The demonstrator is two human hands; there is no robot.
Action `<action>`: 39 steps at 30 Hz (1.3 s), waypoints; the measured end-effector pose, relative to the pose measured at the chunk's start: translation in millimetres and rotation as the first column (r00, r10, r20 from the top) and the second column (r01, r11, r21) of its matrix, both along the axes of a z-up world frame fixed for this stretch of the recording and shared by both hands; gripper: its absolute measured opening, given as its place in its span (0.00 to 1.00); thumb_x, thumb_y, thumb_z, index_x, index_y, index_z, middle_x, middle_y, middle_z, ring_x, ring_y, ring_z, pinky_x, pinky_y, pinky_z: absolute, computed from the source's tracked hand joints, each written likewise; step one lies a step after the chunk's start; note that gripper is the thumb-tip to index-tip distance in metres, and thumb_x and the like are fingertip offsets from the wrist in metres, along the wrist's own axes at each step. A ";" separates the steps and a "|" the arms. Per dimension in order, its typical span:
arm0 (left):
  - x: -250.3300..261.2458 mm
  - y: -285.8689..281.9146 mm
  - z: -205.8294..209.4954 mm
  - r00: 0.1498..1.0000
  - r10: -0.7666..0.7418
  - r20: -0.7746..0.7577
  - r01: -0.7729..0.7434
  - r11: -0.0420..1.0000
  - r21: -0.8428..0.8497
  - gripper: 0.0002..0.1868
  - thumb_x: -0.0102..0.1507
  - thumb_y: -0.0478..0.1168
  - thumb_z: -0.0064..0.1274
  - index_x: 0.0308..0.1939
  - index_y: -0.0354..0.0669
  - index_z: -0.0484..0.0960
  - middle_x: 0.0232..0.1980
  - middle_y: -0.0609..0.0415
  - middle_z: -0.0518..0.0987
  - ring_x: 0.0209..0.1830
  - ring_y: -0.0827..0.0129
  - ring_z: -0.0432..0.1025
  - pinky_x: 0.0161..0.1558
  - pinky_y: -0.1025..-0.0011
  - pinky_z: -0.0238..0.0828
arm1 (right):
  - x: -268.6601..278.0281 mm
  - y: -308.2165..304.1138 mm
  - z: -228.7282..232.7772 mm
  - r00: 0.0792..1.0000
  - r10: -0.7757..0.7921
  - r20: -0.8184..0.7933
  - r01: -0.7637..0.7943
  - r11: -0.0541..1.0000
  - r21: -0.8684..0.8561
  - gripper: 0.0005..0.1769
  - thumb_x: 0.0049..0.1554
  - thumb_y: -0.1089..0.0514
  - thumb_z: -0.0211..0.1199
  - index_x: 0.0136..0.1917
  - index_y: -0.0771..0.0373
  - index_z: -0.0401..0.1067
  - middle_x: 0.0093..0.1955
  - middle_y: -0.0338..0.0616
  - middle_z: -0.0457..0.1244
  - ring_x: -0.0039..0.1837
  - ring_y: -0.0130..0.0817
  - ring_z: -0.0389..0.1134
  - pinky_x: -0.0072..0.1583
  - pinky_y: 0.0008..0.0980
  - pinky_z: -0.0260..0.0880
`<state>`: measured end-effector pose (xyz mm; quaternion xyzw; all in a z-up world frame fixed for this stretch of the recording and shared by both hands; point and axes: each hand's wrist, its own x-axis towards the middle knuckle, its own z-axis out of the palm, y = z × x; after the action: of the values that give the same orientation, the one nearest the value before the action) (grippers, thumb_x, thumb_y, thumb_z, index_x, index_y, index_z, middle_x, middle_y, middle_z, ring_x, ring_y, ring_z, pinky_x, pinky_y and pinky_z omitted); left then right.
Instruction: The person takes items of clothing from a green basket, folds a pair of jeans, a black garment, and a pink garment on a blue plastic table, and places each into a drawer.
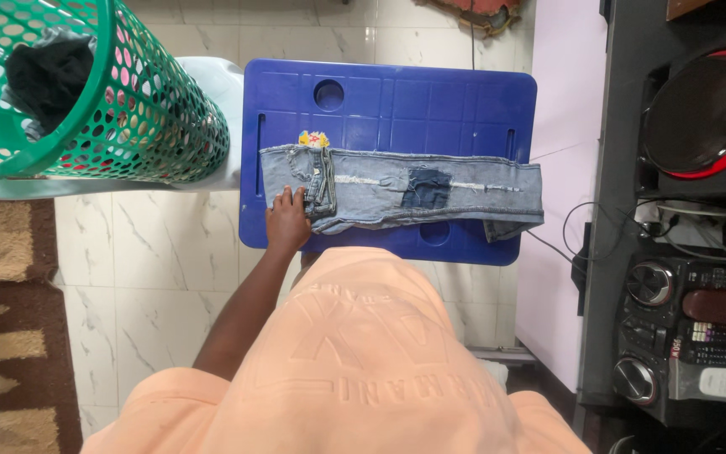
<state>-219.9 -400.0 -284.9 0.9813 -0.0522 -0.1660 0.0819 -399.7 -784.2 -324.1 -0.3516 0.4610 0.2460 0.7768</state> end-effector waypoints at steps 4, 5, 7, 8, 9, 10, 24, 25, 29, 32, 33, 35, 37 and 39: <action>5.1 4.2 0.4 0.997 -0.068 0.027 0.068 0.997 0.033 0.39 0.54 0.40 0.62 0.70 0.51 0.68 0.72 0.43 0.68 0.67 0.49 0.67 0.57 0.48 0.68 | -38.0 34.6 -6.2 0.982 -0.182 0.048 0.175 0.977 0.118 0.28 0.64 0.34 0.51 0.60 0.60 0.69 0.60 0.46 0.64 0.60 0.41 0.66 0.59 0.47 0.64; 8.9 1.4 4.2 0.996 -0.082 0.037 0.081 0.996 0.042 0.39 0.54 0.41 0.63 0.69 0.51 0.70 0.70 0.44 0.69 0.65 0.49 0.69 0.55 0.49 0.70 | -47.2 46.1 -6.7 0.973 -0.220 0.062 0.210 0.968 0.141 0.29 0.64 0.34 0.51 0.61 0.60 0.68 0.61 0.46 0.64 0.62 0.42 0.66 0.61 0.47 0.64; 10.7 -6.9 17.0 0.998 -0.064 -0.026 0.066 0.996 0.066 0.38 0.53 0.49 0.67 0.65 0.47 0.71 0.63 0.44 0.71 0.60 0.49 0.70 0.53 0.49 0.71 | -68.1 64.5 -3.5 0.954 -0.283 0.100 0.264 0.950 0.170 0.29 0.64 0.35 0.51 0.63 0.60 0.68 0.64 0.47 0.63 0.65 0.43 0.65 0.63 0.48 0.63; 13.8 -12.7 23.8 0.998 -0.046 -0.052 0.050 0.996 0.078 0.38 0.53 0.53 0.68 0.63 0.44 0.71 0.60 0.44 0.72 0.58 0.48 0.71 0.52 0.49 0.71 | -66.5 54.2 -2.5 0.946 -0.300 0.127 0.275 0.944 0.184 0.29 0.64 0.35 0.50 0.65 0.60 0.67 0.66 0.47 0.63 0.66 0.44 0.65 0.64 0.48 0.63; 17.9 -20.8 29.0 0.999 -0.021 -0.042 0.025 0.996 0.081 0.38 0.53 0.55 0.69 0.61 0.43 0.72 0.58 0.43 0.72 0.56 0.47 0.71 0.50 0.48 0.71 | -60.6 36.5 -2.0 0.934 -0.316 0.164 0.284 0.939 0.195 0.30 0.65 0.35 0.50 0.66 0.60 0.67 0.67 0.48 0.63 0.68 0.44 0.65 0.65 0.49 0.63; 18.1 -27.5 33.1 0.999 0.006 -0.038 -0.003 0.996 0.088 0.39 0.52 0.58 0.69 0.58 0.41 0.72 0.56 0.43 0.72 0.55 0.46 0.71 0.48 0.48 0.72 | -60.3 23.1 0.4 0.928 -0.316 0.199 0.274 0.938 0.212 0.30 0.65 0.35 0.50 0.67 0.60 0.67 0.69 0.48 0.62 0.69 0.45 0.64 0.67 0.49 0.63; 35.3 46.7 -46.1 0.899 0.434 0.049 -0.344 0.773 -0.534 0.19 0.59 0.41 0.57 0.52 0.39 0.76 0.47 0.42 0.81 0.46 0.46 0.78 0.48 0.55 0.75 | 121.0 -88.1 -3.0 0.728 -0.654 0.204 0.657 0.751 0.064 0.44 0.54 0.33 0.65 0.76 0.55 0.58 0.75 0.47 0.58 0.74 0.50 0.60 0.71 0.59 0.59; 34.6 58.1 -48.4 0.869 0.494 -0.038 -0.399 0.652 -0.645 0.17 0.60 0.39 0.55 0.53 0.38 0.77 0.46 0.43 0.82 0.46 0.48 0.79 0.48 0.56 0.76 | 127.0 -101.9 0.8 0.689 -0.701 0.184 0.703 0.708 0.062 0.43 0.54 0.33 0.65 0.75 0.54 0.60 0.74 0.48 0.59 0.72 0.50 0.61 0.70 0.59 0.59; 24.7 105.7 -53.0 0.638 0.426 -0.641 -0.634 -0.182 -0.752 0.18 0.69 0.33 0.47 0.63 0.39 0.72 0.48 0.49 0.77 0.44 0.63 0.73 0.44 0.59 0.79 | 141.1 -154.4 21.8 0.665 -0.697 0.267 0.732 0.680 -0.048 0.36 0.52 0.43 0.67 0.71 0.53 0.66 0.70 0.48 0.63 0.69 0.46 0.63 0.68 0.51 0.58; 7.5 122.2 -53.3 0.560 0.286 -0.778 -0.668 -0.398 -0.628 0.19 0.68 0.34 0.43 0.64 0.50 0.72 0.49 0.51 0.82 0.44 0.63 0.78 0.39 0.57 0.77 | 145.9 -191.1 46.4 0.557 -0.727 0.402 0.738 0.655 0.160 0.32 0.55 0.55 0.65 0.72 0.60 0.66 0.74 0.50 0.63 0.76 0.51 0.63 0.78 0.62 0.61; 6.3 118.1 -53.2 0.520 0.283 -0.806 -0.696 -0.406 -0.592 0.21 0.66 0.33 0.42 0.63 0.51 0.72 0.49 0.51 0.82 0.43 0.62 0.79 0.40 0.57 0.79 | 145.5 -203.5 55.3 0.509 -0.744 0.432 0.740 0.635 0.221 0.33 0.56 0.57 0.64 0.74 0.61 0.64 0.76 0.52 0.61 0.79 0.52 0.61 0.79 0.64 0.57; -1.0 117.6 -54.8 0.429 0.277 -0.860 -0.751 -0.419 -0.510 0.24 0.62 0.30 0.39 0.60 0.55 0.70 0.47 0.52 0.84 0.40 0.61 0.81 0.43 0.55 0.83 | 140.3 -225.6 75.5 0.511 -0.685 0.519 0.723 0.670 0.171 0.38 0.56 0.50 0.65 0.76 0.60 0.62 0.79 0.53 0.58 0.81 0.54 0.57 0.79 0.66 0.53; -6.8 115.5 -65.1 0.359 0.313 -0.880 -0.780 -0.417 -0.466 0.20 0.65 0.36 0.36 0.61 0.52 0.73 0.45 0.53 0.84 0.37 0.66 0.80 0.41 0.58 0.84 | 143.3 -236.6 92.2 0.532 -0.610 0.588 0.700 0.707 0.101 0.44 0.55 0.41 0.68 0.78 0.58 0.59 0.81 0.53 0.55 0.82 0.55 0.55 0.79 0.68 0.52; -7.9 119.9 -74.8 0.310 0.412 -0.857 -0.842 -0.301 -0.449 0.18 0.68 0.40 0.39 0.61 0.49 0.75 0.43 0.54 0.83 0.37 0.69 0.79 0.38 0.63 0.80 | 149.9 -249.2 112.2 0.507 -0.621 0.598 0.728 0.680 0.088 0.46 0.52 0.39 0.69 0.77 0.56 0.57 0.80 0.54 0.54 0.82 0.58 0.54 0.78 0.73 0.52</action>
<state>-227.8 -280.1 -359.7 0.5021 0.4364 -0.1981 0.7199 -249.7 -1033.4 -212.0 -0.2671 0.3187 -0.2389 0.8775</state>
